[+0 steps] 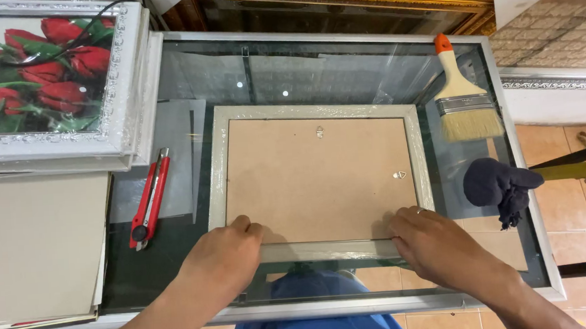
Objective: The recorder cleans the glass surface of a picture frame using a wide brush to remove dust and debris.
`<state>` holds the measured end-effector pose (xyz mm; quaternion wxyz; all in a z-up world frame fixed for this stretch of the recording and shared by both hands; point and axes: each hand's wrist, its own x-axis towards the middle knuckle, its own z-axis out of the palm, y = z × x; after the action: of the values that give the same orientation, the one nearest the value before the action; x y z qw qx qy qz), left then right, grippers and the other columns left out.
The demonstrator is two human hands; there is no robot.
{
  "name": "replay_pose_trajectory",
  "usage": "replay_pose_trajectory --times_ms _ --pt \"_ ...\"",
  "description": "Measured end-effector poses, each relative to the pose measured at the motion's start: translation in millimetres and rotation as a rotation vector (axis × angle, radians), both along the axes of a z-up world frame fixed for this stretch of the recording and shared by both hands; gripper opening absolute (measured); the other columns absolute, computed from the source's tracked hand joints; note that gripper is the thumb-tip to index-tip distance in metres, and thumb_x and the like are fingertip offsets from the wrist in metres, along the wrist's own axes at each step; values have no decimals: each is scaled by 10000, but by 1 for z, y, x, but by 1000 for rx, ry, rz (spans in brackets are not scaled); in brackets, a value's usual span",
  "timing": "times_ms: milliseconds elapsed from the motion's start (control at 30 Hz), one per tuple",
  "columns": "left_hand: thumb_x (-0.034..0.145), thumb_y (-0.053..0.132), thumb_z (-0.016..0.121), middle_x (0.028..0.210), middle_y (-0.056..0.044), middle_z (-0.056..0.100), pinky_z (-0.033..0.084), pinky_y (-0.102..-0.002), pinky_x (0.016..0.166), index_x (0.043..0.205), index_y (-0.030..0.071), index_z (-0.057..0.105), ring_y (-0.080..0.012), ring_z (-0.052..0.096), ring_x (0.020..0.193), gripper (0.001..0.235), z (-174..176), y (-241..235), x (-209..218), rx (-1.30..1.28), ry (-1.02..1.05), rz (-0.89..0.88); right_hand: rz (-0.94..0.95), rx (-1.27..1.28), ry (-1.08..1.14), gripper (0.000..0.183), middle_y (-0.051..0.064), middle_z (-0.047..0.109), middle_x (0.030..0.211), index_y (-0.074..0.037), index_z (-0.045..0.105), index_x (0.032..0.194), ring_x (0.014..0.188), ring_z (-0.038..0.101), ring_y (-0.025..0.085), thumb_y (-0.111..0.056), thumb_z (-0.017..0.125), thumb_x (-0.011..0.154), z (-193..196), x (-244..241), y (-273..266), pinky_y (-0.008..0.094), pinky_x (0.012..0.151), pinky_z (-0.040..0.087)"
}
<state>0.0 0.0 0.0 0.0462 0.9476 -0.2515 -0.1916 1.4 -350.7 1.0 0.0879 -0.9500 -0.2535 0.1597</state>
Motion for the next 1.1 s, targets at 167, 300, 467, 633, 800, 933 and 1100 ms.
replay_pose_trajectory --times_ms 167,300,467,633,800,933,1100 --pt "858 -5 623 866 -171 626 606 -275 546 984 -37 645 -178 658 576 131 -5 -14 -17 84 -61 -36 72 -66 -330 195 86 643 906 -81 613 1017 790 651 271 -147 632 835 -18 -23 13 408 769 541" --pt "788 -3 637 872 -159 617 599 -313 556 921 10 645 -228 667 571 134 -16 -8 -17 -8 -149 13 1 19 -273 283 59 668 915 -144 629 1091 818 655 285 -171 655 811 -14 -19 6 414 770 524" --pt "952 238 530 1018 -147 714 625 -497 752 1009 86 661 -396 753 828 209 1 11 28 -111 72 459 -510 -81 -77 135 37 722 807 -178 645 913 729 738 266 -305 610 940 -9 21 3 391 696 567" --pt "986 252 467 1017 -184 738 615 -533 810 1091 88 640 -436 760 930 260 -2 19 57 -76 20 650 -653 -221 -243 211 95 719 829 -169 594 986 816 762 354 -372 541 1005 -22 50 6 444 756 582" --pt "952 264 511 992 -203 761 608 -524 823 1082 75 691 -446 751 967 292 9 19 65 -89 93 747 -774 -168 -21 246 144 762 880 -172 613 1108 910 769 401 -361 509 988 -23 64 -1 465 822 583" --pt "896 260 546 1031 -207 787 589 -543 844 1057 55 749 -476 717 1058 331 -2 32 79 -271 211 818 -840 215 96 192 107 723 741 -98 693 1048 744 743 320 -227 654 910 -39 80 -37 402 688 558" --pt "934 299 540 1003 -207 782 596 -526 836 1062 100 755 -432 741 1025 320 7 20 104 -87 54 675 -618 -12 -60 208 136 784 900 -116 704 1127 903 767 370 -238 628 976 -5 95 -1 474 771 598"
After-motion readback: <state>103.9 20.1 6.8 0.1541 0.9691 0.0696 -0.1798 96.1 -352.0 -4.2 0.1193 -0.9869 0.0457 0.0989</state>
